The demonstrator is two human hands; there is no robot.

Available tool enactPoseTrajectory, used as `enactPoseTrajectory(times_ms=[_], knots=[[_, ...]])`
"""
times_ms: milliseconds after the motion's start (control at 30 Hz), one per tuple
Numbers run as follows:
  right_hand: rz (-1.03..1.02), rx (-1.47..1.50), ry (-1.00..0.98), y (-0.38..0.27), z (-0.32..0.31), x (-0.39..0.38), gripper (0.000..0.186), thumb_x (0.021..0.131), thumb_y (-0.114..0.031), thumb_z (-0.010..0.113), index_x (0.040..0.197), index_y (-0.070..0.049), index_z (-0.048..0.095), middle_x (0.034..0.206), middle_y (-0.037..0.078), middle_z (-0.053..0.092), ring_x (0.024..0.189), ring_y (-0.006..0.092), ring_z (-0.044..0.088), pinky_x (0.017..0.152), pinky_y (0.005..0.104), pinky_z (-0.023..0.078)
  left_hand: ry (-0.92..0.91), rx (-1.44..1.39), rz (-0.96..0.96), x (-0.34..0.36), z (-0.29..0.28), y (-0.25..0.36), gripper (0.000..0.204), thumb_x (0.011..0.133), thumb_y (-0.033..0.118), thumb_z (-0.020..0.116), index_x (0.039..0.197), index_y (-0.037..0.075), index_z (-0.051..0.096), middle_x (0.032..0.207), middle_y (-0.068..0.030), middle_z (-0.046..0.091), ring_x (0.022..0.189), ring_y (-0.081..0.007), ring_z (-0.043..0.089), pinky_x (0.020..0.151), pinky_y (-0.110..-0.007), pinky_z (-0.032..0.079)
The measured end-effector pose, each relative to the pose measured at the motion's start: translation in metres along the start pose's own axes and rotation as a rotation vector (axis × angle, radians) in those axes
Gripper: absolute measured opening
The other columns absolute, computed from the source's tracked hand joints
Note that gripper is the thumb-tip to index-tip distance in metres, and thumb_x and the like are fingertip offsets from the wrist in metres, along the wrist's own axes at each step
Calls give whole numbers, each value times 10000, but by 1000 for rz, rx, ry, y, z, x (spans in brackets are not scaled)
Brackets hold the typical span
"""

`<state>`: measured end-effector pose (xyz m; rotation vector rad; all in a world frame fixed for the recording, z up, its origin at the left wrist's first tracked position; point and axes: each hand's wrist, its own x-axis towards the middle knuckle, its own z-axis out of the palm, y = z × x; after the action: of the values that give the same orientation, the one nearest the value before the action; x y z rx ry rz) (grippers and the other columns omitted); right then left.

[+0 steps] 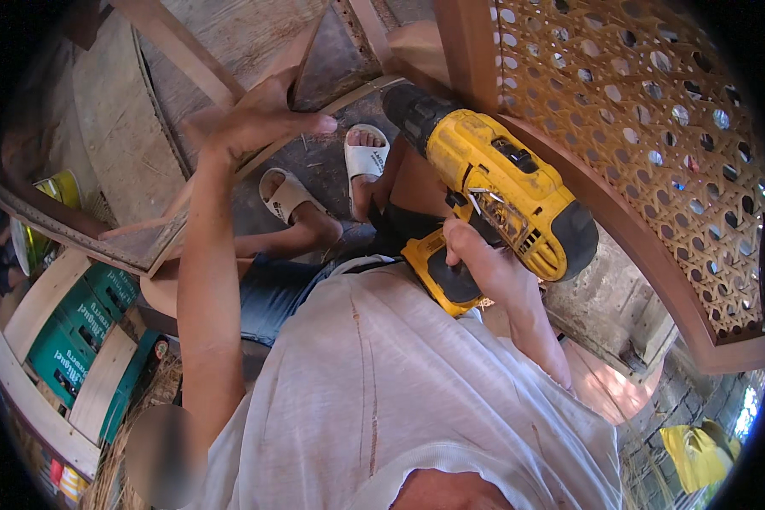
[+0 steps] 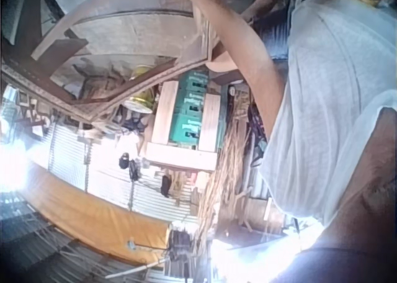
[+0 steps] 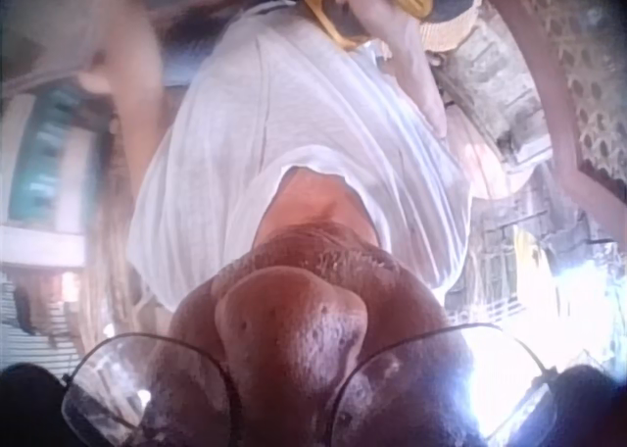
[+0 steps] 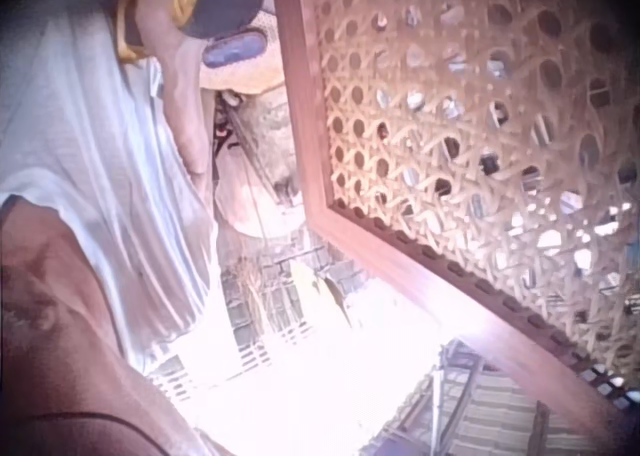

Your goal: The recorder is repairing a wooden chair with a cane/mesh seat, using an electric drill to secure the frame.

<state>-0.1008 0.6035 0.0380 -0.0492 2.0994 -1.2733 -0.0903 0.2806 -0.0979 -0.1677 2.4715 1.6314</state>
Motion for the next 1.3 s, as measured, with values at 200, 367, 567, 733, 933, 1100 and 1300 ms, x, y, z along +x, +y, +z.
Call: enactPoseTrajectory(times_ms=[200,367,567,733,933,1100,1300], knots=[[59,21,7,1,0,-2,145,881,-196,716,907,-56,692,706,-20,665,697,84,629,694,271,521,-44,-75,-31,-1,-1,4,871,739,318,863,1367,-135,464,1160,-174,665,992,-201,656,906,-301,511],[48,-12,-15,-2,1,-3,145,888,-204,715,906,-62,690,703,-22,663,690,77,626,686,266,521,-26,-24,-69,-2,-1,7,860,743,318,858,1363,-134,469,1125,-171,678,988,-194,659,896,-304,516],[13,-44,7,2,2,-4,137,892,-193,716,895,-60,687,695,-24,657,665,73,621,666,257,518,-34,-25,-65,-2,-1,7,857,743,320,850,1364,-134,472,1135,-176,682,1002,-199,664,910,-305,510],[-15,-74,-6,10,5,-2,120,893,-171,715,886,-57,681,684,-19,650,651,73,618,647,255,514,-13,-49,-49,-2,-1,6,879,735,340,849,1369,-134,469,1187,-189,669,1075,-224,645,978,-318,477],[-10,-45,-25,9,2,-6,214,879,-151,716,1056,-50,648,879,30,659,789,124,631,727,289,528,-10,77,-46,1,-3,20,867,742,405,848,1347,-116,509,1152,-183,692,1057,-238,654,955,-337,490],[27,-101,-45,8,2,-5,391,860,-148,732,1223,-53,624,1074,78,678,923,178,652,795,323,546,-50,134,-210,0,2,40,905,721,601,829,1310,-41,582,1141,-176,707,1087,-264,666,960,-361,492],[75,-97,-35,7,1,-5,377,857,-169,729,1204,-54,637,1058,79,690,904,194,665,797,332,547,-11,254,-360,1,7,51,938,651,648,848,1269,-21,627,1137,-192,714,1078,-296,686,951,-377,503]])
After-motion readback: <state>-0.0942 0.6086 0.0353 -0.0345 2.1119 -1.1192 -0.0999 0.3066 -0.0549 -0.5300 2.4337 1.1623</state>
